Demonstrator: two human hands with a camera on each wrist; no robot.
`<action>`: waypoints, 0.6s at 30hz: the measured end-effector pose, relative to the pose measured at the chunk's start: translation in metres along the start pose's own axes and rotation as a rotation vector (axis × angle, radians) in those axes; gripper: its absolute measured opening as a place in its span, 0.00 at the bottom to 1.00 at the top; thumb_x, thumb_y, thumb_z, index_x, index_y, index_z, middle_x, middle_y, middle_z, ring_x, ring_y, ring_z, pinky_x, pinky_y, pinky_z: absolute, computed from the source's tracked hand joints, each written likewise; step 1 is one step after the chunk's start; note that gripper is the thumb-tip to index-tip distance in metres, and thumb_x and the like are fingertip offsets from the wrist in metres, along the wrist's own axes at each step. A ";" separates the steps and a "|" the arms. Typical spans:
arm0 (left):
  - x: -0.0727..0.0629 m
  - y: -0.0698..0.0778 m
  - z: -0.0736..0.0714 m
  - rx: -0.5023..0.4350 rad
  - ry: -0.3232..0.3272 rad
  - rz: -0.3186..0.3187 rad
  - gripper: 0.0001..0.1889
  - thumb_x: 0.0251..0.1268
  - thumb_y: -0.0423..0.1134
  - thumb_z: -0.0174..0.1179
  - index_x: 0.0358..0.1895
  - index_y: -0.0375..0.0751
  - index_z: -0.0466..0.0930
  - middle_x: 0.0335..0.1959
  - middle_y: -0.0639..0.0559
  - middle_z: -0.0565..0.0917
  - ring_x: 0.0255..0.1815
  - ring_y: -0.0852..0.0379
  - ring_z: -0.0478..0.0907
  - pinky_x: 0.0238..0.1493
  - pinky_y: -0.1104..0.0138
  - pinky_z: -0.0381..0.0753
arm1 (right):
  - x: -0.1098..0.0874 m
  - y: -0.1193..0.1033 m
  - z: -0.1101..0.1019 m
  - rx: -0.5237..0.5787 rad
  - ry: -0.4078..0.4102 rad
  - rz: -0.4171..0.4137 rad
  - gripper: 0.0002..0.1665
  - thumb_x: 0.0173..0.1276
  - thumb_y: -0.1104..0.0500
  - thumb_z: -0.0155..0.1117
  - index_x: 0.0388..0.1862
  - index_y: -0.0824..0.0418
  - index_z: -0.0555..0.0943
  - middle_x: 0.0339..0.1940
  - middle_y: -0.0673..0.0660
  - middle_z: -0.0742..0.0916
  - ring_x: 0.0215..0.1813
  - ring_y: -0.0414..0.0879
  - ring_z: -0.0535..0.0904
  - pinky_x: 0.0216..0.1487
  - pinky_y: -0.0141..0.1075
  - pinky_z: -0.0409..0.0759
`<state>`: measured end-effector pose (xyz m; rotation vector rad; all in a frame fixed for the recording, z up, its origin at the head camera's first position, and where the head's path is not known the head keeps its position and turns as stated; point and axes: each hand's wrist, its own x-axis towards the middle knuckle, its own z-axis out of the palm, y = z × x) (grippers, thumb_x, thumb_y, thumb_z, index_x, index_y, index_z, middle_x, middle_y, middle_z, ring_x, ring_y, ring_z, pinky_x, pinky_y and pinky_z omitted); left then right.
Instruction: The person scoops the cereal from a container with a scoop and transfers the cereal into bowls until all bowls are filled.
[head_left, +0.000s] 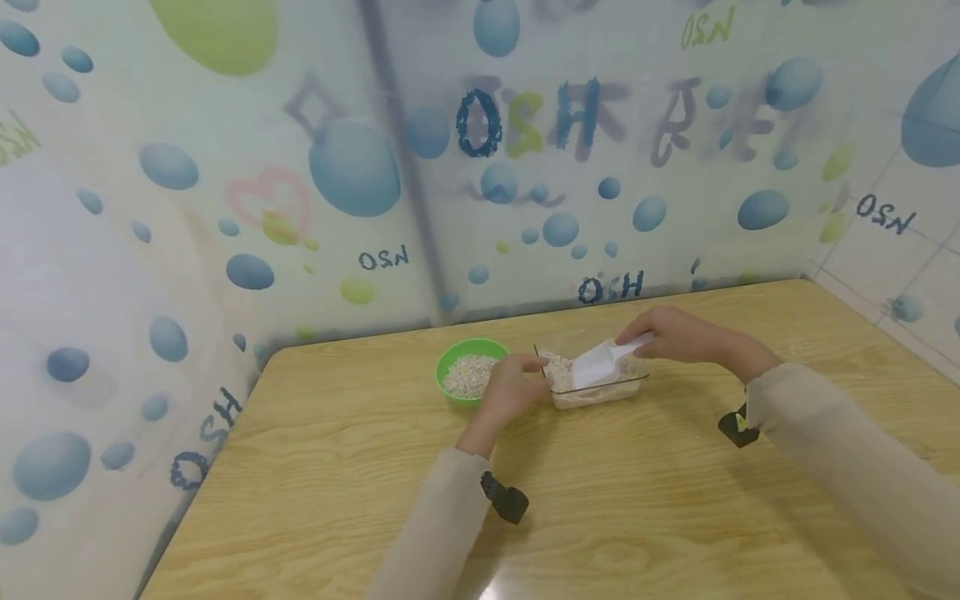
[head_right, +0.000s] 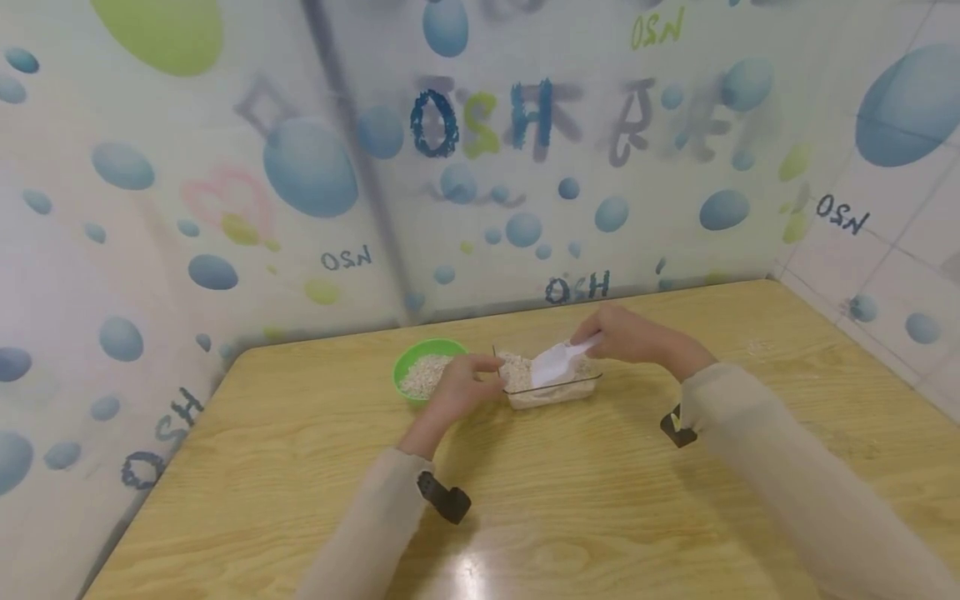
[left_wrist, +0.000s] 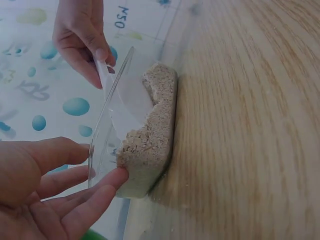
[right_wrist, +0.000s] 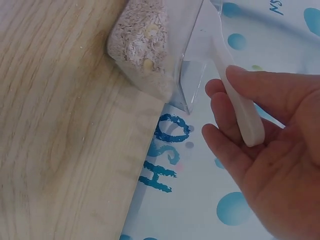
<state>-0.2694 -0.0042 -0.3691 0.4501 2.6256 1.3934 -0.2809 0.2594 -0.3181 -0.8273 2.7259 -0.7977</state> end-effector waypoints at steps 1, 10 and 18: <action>0.000 0.000 0.000 -0.004 0.001 -0.002 0.17 0.60 0.35 0.59 0.53 0.35 0.78 0.51 0.42 0.78 0.55 0.47 0.72 0.52 0.57 0.73 | 0.000 -0.001 0.001 0.004 0.001 0.001 0.16 0.64 0.68 0.57 0.50 0.71 0.78 0.50 0.66 0.81 0.52 0.60 0.75 0.49 0.49 0.75; 0.001 -0.001 -0.001 -0.028 -0.023 -0.005 0.18 0.59 0.35 0.61 0.53 0.34 0.77 0.52 0.43 0.78 0.58 0.47 0.70 0.55 0.58 0.70 | 0.002 -0.003 0.008 -0.003 0.025 -0.034 0.15 0.63 0.69 0.57 0.50 0.73 0.78 0.48 0.67 0.81 0.52 0.60 0.76 0.49 0.50 0.75; 0.002 0.002 -0.002 -0.010 -0.030 -0.021 0.18 0.60 0.35 0.61 0.54 0.35 0.77 0.53 0.45 0.78 0.58 0.49 0.70 0.55 0.59 0.71 | 0.013 0.000 0.017 0.008 0.032 -0.048 0.15 0.64 0.70 0.56 0.50 0.73 0.78 0.48 0.67 0.82 0.51 0.60 0.76 0.49 0.50 0.75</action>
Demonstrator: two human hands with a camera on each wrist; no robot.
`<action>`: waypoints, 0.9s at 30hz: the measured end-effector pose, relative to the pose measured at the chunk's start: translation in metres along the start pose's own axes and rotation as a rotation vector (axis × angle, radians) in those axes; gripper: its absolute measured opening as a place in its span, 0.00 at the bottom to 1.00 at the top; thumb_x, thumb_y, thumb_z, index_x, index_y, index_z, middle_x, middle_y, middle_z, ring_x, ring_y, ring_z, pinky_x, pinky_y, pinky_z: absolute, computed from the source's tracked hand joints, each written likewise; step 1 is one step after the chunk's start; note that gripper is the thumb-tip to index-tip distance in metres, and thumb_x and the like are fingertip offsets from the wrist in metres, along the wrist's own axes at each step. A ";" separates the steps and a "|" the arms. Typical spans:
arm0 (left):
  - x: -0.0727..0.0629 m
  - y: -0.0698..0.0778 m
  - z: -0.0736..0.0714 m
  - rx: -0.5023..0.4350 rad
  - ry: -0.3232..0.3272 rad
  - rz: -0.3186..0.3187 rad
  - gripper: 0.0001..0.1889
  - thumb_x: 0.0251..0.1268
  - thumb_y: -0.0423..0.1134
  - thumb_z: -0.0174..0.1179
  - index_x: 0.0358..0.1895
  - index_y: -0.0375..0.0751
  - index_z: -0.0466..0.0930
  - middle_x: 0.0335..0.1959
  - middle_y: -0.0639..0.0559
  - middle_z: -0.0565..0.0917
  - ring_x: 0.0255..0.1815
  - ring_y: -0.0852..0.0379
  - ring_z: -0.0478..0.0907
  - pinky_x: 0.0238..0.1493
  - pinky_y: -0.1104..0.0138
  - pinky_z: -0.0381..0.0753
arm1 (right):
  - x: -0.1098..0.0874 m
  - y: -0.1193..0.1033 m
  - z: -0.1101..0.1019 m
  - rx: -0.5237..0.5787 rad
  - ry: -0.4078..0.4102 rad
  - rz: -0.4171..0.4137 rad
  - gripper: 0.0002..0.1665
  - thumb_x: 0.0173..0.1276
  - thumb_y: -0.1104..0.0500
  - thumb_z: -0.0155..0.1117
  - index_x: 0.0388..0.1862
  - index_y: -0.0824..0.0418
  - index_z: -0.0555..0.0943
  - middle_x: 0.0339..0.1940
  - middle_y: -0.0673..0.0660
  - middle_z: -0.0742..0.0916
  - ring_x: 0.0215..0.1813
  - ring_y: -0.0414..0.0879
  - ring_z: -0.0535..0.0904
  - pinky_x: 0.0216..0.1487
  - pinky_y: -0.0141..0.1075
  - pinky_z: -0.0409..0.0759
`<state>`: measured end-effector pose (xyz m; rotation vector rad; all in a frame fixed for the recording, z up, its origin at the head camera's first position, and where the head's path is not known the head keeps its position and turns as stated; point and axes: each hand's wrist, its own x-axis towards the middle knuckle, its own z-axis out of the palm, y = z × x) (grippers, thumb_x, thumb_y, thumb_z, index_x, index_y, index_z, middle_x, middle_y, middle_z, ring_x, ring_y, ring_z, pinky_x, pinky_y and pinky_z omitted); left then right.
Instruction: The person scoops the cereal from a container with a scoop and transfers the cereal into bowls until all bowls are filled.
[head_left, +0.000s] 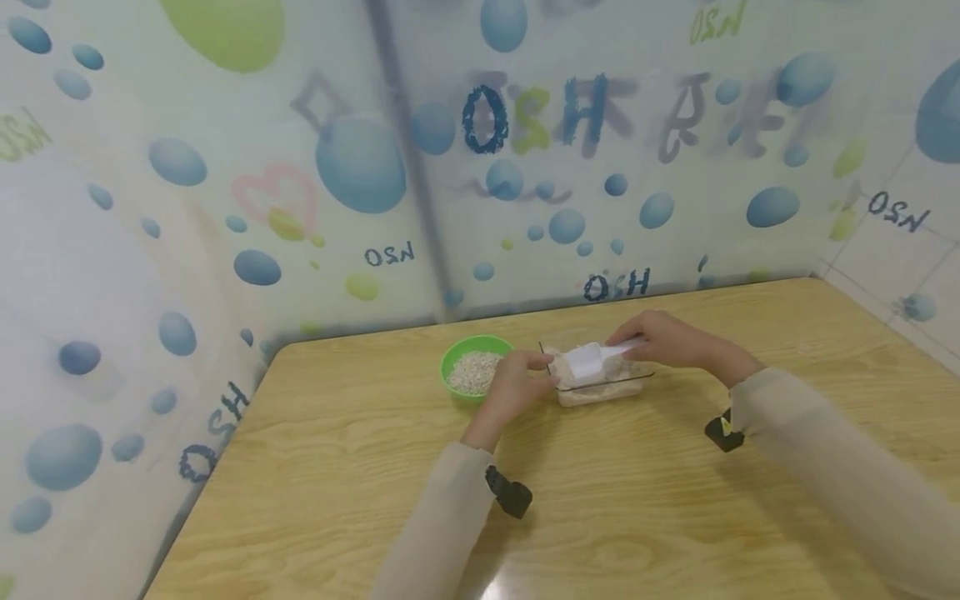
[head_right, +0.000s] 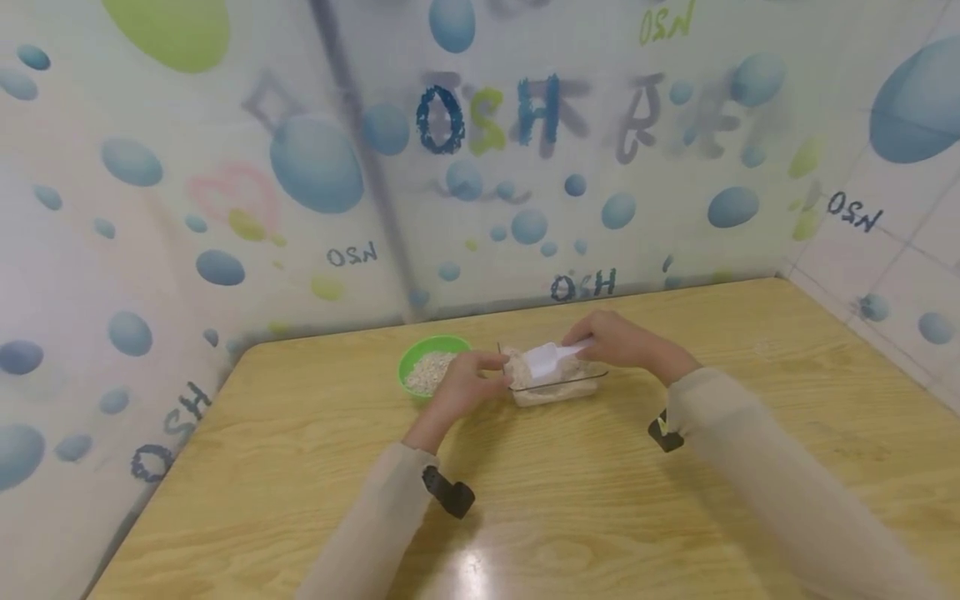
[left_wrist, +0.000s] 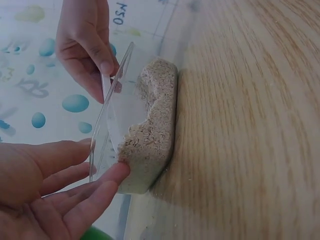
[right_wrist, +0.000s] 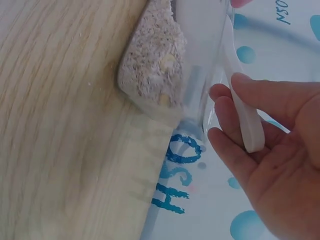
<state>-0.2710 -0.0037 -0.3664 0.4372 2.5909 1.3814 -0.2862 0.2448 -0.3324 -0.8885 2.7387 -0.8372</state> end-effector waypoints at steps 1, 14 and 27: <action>0.000 0.000 0.000 -0.002 -0.001 -0.001 0.18 0.60 0.35 0.61 0.54 0.35 0.77 0.53 0.45 0.78 0.58 0.49 0.70 0.55 0.60 0.71 | 0.001 0.000 0.001 0.003 0.003 0.010 0.15 0.64 0.70 0.56 0.50 0.72 0.78 0.48 0.67 0.82 0.51 0.60 0.76 0.49 0.50 0.75; 0.000 0.005 -0.001 -0.011 0.001 -0.011 0.17 0.59 0.35 0.62 0.52 0.34 0.78 0.51 0.44 0.79 0.57 0.49 0.71 0.55 0.61 0.71 | 0.007 0.007 0.018 0.008 0.131 0.036 0.15 0.64 0.73 0.54 0.49 0.72 0.77 0.49 0.68 0.80 0.53 0.63 0.73 0.52 0.54 0.71; 0.001 0.003 -0.002 0.015 0.004 -0.035 0.17 0.58 0.37 0.63 0.51 0.37 0.80 0.51 0.45 0.79 0.58 0.49 0.70 0.56 0.60 0.69 | -0.003 0.010 0.019 0.070 0.185 0.018 0.15 0.66 0.70 0.53 0.51 0.73 0.75 0.51 0.69 0.79 0.56 0.64 0.70 0.54 0.56 0.68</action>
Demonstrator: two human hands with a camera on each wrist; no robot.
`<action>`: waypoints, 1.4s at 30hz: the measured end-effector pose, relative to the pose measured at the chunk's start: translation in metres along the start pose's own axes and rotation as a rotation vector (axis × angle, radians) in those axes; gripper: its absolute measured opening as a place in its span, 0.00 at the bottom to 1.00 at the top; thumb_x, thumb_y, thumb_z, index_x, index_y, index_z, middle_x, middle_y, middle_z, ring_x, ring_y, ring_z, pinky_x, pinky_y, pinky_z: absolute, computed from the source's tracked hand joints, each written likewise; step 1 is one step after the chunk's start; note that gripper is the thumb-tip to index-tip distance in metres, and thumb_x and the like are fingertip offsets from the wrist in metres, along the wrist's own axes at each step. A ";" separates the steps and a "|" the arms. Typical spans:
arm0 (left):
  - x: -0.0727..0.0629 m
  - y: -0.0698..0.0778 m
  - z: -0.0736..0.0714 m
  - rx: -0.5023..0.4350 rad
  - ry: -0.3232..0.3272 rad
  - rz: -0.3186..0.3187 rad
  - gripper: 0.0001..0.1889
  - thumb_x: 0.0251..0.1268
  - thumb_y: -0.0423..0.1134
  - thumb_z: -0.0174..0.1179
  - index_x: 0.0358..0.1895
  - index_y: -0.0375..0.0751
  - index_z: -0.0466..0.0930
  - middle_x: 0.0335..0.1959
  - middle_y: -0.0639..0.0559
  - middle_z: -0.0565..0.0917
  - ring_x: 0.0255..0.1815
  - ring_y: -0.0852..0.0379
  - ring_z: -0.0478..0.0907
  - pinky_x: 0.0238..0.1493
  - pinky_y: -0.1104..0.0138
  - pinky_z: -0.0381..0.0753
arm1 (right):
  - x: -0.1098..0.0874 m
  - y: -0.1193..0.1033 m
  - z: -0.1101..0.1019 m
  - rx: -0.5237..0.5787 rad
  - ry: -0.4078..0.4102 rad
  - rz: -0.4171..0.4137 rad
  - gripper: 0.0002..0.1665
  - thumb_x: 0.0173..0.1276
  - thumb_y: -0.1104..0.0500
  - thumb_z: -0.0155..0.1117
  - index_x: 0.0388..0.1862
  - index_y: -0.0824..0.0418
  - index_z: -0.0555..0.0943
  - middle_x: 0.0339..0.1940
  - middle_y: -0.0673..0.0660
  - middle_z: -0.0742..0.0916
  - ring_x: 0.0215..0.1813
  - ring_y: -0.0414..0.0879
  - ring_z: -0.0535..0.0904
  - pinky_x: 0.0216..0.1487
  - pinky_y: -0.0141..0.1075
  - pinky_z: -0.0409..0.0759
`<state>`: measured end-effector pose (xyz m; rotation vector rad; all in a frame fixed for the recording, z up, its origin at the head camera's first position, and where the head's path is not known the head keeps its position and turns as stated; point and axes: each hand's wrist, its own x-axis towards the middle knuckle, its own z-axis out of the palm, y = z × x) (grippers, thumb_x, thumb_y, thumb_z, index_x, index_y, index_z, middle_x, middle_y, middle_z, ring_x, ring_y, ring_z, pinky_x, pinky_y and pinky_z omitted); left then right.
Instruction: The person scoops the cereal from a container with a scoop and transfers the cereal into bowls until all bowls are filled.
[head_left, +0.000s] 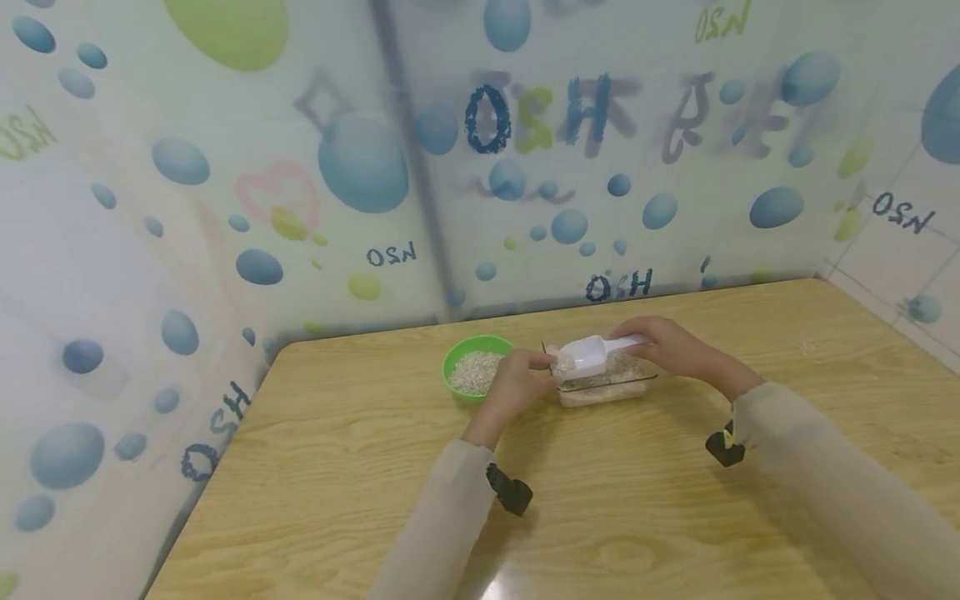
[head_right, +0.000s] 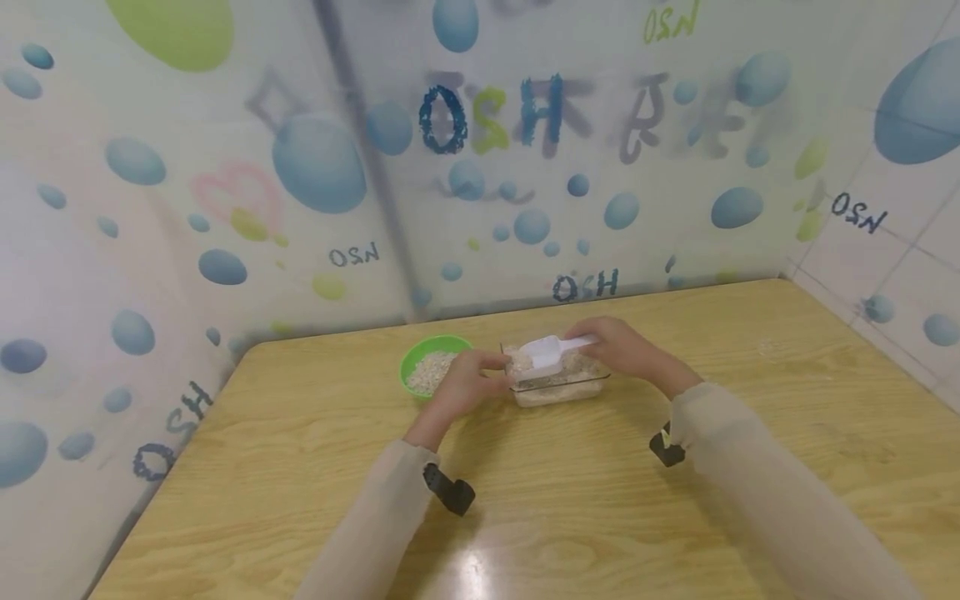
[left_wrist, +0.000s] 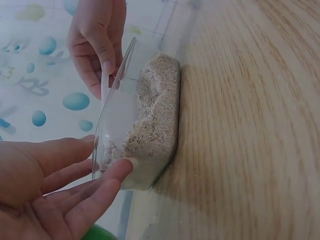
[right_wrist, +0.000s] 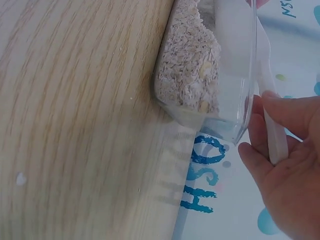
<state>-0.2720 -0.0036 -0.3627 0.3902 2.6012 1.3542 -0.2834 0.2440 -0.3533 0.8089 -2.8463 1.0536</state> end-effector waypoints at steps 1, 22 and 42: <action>0.000 0.000 0.000 0.004 -0.001 -0.004 0.17 0.58 0.37 0.63 0.51 0.37 0.79 0.51 0.46 0.79 0.58 0.49 0.70 0.56 0.60 0.70 | -0.001 0.001 -0.001 0.007 0.001 0.001 0.15 0.66 0.70 0.53 0.51 0.73 0.75 0.51 0.70 0.78 0.56 0.64 0.70 0.54 0.56 0.68; -0.003 0.000 -0.006 0.022 -0.019 0.006 0.16 0.59 0.38 0.62 0.50 0.41 0.80 0.47 0.46 0.80 0.53 0.49 0.73 0.50 0.59 0.74 | -0.013 0.006 -0.012 0.096 0.044 0.055 0.16 0.68 0.70 0.50 0.54 0.73 0.73 0.52 0.69 0.78 0.55 0.62 0.72 0.50 0.53 0.71; -0.013 -0.003 -0.051 0.010 0.014 0.089 0.16 0.62 0.35 0.59 0.53 0.37 0.77 0.42 0.42 0.81 0.39 0.51 0.80 0.39 0.63 0.79 | 0.006 -0.021 -0.015 0.107 0.056 0.009 0.17 0.69 0.66 0.52 0.55 0.71 0.74 0.52 0.68 0.78 0.53 0.59 0.73 0.48 0.50 0.73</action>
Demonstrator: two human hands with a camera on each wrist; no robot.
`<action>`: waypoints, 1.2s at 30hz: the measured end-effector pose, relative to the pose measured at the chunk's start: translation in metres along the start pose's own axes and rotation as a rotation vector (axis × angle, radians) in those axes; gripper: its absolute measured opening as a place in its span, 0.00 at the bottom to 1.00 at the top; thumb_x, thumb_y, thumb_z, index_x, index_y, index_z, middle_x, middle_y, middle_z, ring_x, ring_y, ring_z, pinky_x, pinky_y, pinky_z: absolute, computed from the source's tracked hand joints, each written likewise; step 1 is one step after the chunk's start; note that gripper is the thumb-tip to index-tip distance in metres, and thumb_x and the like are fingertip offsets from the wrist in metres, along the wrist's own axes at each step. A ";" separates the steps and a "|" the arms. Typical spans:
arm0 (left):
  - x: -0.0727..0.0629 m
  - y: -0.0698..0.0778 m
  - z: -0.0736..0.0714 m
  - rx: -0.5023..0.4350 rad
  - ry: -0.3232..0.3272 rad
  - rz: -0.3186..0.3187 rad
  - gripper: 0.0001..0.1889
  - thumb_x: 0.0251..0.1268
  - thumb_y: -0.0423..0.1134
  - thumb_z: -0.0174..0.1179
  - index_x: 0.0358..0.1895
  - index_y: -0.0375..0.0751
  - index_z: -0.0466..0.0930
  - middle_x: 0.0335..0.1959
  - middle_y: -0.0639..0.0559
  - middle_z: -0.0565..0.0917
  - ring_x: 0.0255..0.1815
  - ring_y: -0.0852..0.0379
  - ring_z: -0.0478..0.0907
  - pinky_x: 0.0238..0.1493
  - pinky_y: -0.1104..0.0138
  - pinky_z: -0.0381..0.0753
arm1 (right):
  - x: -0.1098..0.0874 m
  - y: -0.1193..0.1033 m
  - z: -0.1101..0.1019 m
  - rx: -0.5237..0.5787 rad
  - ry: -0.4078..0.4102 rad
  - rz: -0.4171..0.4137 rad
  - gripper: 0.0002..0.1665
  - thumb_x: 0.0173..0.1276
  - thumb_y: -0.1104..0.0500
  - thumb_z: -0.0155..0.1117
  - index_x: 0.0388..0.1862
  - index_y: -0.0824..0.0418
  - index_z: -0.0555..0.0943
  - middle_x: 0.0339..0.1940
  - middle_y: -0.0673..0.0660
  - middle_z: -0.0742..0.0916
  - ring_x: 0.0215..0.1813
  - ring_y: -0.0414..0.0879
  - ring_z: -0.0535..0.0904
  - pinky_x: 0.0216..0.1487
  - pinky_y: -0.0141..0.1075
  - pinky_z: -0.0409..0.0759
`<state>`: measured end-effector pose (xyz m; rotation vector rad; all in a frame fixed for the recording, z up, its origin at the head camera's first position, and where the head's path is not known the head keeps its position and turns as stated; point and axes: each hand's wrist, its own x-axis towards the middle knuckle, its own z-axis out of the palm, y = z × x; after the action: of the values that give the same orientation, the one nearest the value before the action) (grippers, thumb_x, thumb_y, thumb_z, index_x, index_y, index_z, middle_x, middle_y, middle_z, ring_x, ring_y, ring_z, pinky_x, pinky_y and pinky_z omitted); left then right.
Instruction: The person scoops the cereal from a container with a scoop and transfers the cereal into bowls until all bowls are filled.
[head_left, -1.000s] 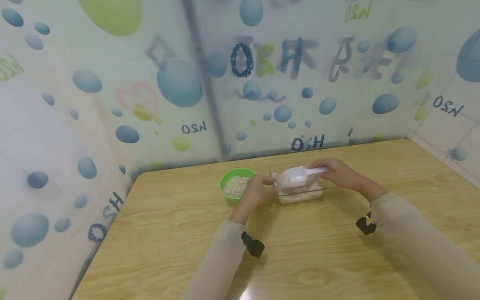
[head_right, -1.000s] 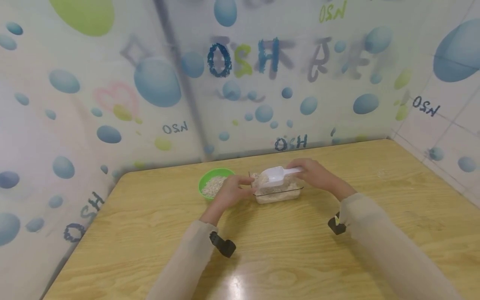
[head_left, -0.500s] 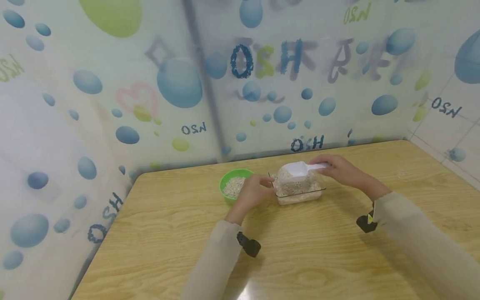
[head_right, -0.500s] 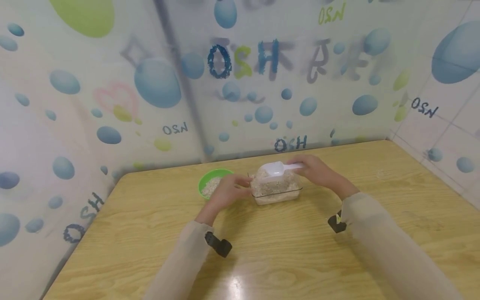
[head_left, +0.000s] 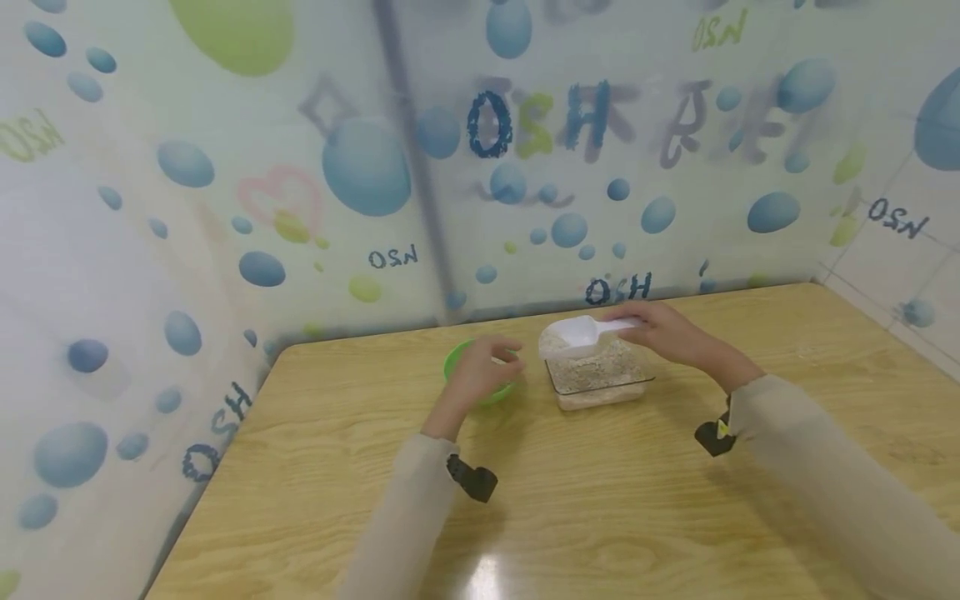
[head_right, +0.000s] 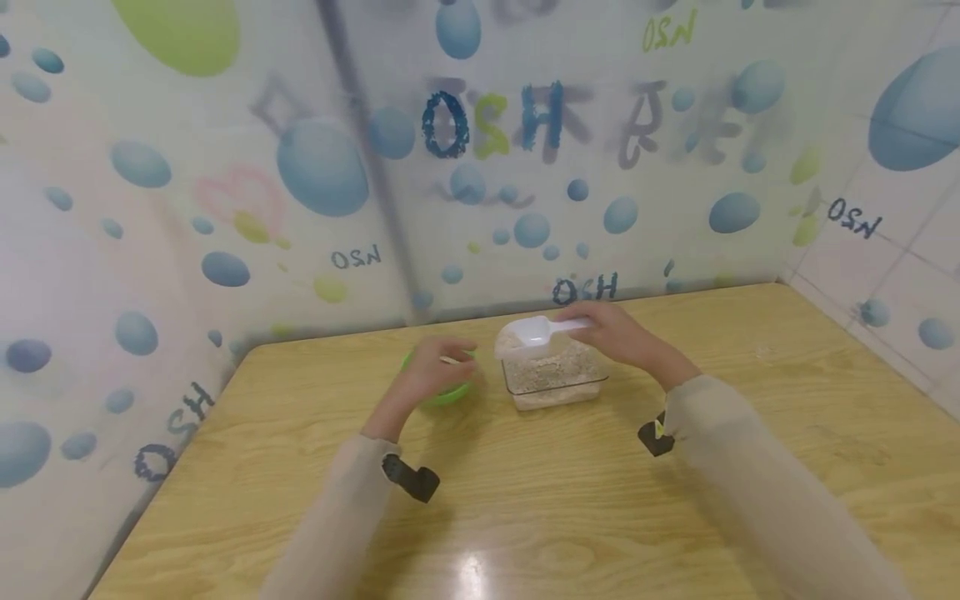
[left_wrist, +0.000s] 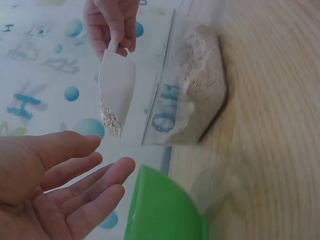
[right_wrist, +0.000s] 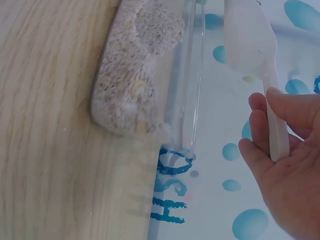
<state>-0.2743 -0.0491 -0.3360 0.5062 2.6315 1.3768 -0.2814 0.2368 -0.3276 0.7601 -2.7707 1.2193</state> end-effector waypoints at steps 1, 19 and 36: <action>0.000 -0.001 -0.003 -0.008 0.005 -0.007 0.16 0.61 0.35 0.59 0.53 0.37 0.77 0.42 0.42 0.81 0.39 0.51 0.80 0.38 0.63 0.79 | 0.002 -0.002 0.001 0.002 -0.002 -0.005 0.17 0.69 0.66 0.52 0.55 0.71 0.74 0.52 0.68 0.78 0.53 0.59 0.73 0.48 0.50 0.73; -0.010 -0.036 -0.053 0.091 0.112 -0.080 0.18 0.60 0.36 0.59 0.54 0.36 0.76 0.44 0.41 0.81 0.41 0.49 0.80 0.43 0.57 0.77 | 0.030 -0.014 0.020 0.022 -0.006 -0.043 0.14 0.66 0.68 0.55 0.50 0.68 0.78 0.47 0.65 0.80 0.43 0.53 0.74 0.43 0.44 0.73; -0.020 -0.069 -0.069 0.017 0.117 -0.083 0.17 0.61 0.31 0.57 0.53 0.32 0.76 0.49 0.35 0.78 0.47 0.42 0.77 0.44 0.56 0.78 | 0.055 -0.022 0.032 -0.013 -0.029 -0.053 0.15 0.64 0.71 0.56 0.50 0.68 0.78 0.49 0.65 0.80 0.52 0.58 0.73 0.52 0.51 0.70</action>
<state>-0.2899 -0.1459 -0.3533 0.3240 2.7238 1.4013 -0.3149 0.1784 -0.3226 0.8516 -2.7596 1.1892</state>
